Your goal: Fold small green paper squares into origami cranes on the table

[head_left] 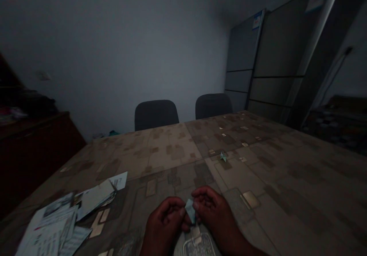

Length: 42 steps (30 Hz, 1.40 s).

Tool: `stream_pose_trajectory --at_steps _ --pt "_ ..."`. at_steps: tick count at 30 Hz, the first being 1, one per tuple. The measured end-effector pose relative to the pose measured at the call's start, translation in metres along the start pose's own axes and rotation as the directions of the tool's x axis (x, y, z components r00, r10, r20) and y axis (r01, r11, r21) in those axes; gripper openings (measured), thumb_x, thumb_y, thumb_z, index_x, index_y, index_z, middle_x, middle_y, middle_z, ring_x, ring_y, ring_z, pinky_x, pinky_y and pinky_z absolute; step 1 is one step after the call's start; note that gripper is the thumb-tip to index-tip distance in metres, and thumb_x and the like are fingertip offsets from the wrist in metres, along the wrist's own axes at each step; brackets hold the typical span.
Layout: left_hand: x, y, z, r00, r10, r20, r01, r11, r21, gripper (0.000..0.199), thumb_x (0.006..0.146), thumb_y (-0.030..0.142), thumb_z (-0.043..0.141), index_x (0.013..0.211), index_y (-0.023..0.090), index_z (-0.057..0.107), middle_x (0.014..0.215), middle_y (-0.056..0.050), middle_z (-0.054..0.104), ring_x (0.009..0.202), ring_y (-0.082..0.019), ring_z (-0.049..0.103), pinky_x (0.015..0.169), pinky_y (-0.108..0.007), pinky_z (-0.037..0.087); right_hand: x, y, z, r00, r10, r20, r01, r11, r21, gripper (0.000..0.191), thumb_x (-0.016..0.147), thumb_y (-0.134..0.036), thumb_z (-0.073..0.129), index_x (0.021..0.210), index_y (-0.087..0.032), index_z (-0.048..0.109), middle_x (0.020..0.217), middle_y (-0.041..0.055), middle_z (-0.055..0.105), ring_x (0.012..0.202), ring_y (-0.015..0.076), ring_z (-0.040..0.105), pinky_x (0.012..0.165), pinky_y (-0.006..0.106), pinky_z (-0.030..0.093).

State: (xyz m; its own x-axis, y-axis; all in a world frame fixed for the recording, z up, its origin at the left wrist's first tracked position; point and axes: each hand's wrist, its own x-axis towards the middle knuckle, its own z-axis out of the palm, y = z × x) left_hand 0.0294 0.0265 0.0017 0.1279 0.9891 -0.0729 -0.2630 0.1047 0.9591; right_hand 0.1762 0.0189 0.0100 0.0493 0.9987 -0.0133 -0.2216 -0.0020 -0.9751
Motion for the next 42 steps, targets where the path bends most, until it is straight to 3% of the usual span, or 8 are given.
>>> stream_pose_trajectory --at_steps 3,11,15,23,28,33,39,42 --pt "-0.004 0.006 0.004 1.000 0.007 0.005 -0.007 1.000 0.007 0.017 0.070 0.027 0.077 0.076 0.015 0.067 0.058 -0.003 0.071 0.052 -0.014 0.063 0.053 -0.021 0.049 -0.003 -0.004 0.001 0.999 -0.034 -0.033 0.034 0.999 0.000 0.014 0.071 -0.023 0.067 0.082 -0.015 0.063 0.067 -0.0012 0.060 0.061 0.0129 0.056 0.056 0.022 0.044" --pt "-0.015 0.013 0.024 0.987 0.050 -0.153 -0.051 0.999 -0.003 0.019 0.062 0.017 0.078 0.074 0.018 0.064 0.057 0.003 0.067 0.050 -0.011 0.060 0.049 -0.019 0.048 -0.010 -0.008 0.000 0.986 -0.164 -0.008 0.161 0.976 -0.148 0.008 0.080 -0.020 0.060 0.083 -0.017 0.067 0.071 0.0002 0.060 0.061 0.0134 0.058 0.055 0.022 0.045" --pt "-0.015 0.015 0.021 0.986 0.027 -0.163 -0.037 0.998 -0.058 0.018 0.063 0.021 0.079 0.073 0.017 0.065 0.054 0.002 0.066 0.050 -0.011 0.061 0.051 -0.018 0.049 -0.013 -0.008 0.000 0.931 -0.358 0.067 0.360 0.882 -0.304 0.019 0.076 -0.011 0.058 0.089 -0.018 0.070 0.084 0.0036 0.064 0.073 0.0155 0.062 0.064 0.024 0.049" --pt "-0.023 0.025 0.026 0.950 0.094 -0.297 -0.092 0.996 0.022 0.023 0.054 0.018 0.080 0.074 0.020 0.068 0.059 0.003 0.069 0.056 -0.014 0.067 0.050 -0.017 0.054 -0.015 -0.008 0.004 0.845 -0.526 0.100 0.520 0.762 -0.387 0.031 0.067 -0.005 0.062 0.095 -0.016 0.068 0.081 0.0024 0.063 0.063 0.0128 0.059 0.059 0.023 0.049" --pt "-0.023 0.026 0.023 0.950 0.142 -0.277 -0.108 0.985 0.132 0.019 0.059 0.021 0.078 0.076 0.020 0.070 0.060 0.001 0.072 0.055 -0.013 0.068 0.053 -0.016 0.055 -0.016 -0.007 0.005 0.852 -0.515 0.094 0.508 0.771 -0.385 0.030 0.071 -0.006 0.060 0.097 -0.018 0.067 0.080 0.0018 0.063 0.066 0.0132 0.059 0.061 0.024 0.049" --pt "-0.021 0.027 0.021 0.968 0.091 -0.235 -0.075 0.994 0.076 0.019 0.058 0.021 0.079 0.072 0.019 0.067 0.058 0.001 0.072 0.056 -0.015 0.069 0.051 -0.018 0.055 -0.017 -0.004 0.005 0.866 -0.492 0.088 0.489 0.800 -0.348 0.032 0.070 -0.005 0.060 0.099 -0.019 0.068 0.078 0.0010 0.063 0.066 0.0131 0.059 0.062 0.024 0.050" --pt "-0.022 0.026 0.021 0.965 0.081 -0.249 -0.070 0.996 0.054 0.015 0.061 0.023 0.079 0.072 0.019 0.070 0.061 0.001 0.072 0.053 -0.014 0.067 0.053 -0.018 0.055 -0.018 -0.005 0.002 0.924 -0.372 0.091 0.383 0.890 -0.248 0.031 0.073 -0.010 0.061 0.101 -0.020 0.070 0.084 0.0031 0.064 0.073 0.0149 0.061 0.066 0.026 0.052" --pt "-0.021 0.026 0.018 0.971 0.075 -0.229 -0.062 0.996 0.062 0.015 0.061 0.024 0.080 0.073 0.019 0.072 0.063 0.000 0.073 0.055 -0.015 0.068 0.053 -0.019 0.055 -0.018 -0.007 0.001 0.922 -0.370 0.114 0.387 0.888 -0.248 0.032 0.075 -0.012 0.059 0.104 -0.020 0.070 0.085 0.0041 0.065 0.076 0.0161 0.062 0.068 0.026 0.051"
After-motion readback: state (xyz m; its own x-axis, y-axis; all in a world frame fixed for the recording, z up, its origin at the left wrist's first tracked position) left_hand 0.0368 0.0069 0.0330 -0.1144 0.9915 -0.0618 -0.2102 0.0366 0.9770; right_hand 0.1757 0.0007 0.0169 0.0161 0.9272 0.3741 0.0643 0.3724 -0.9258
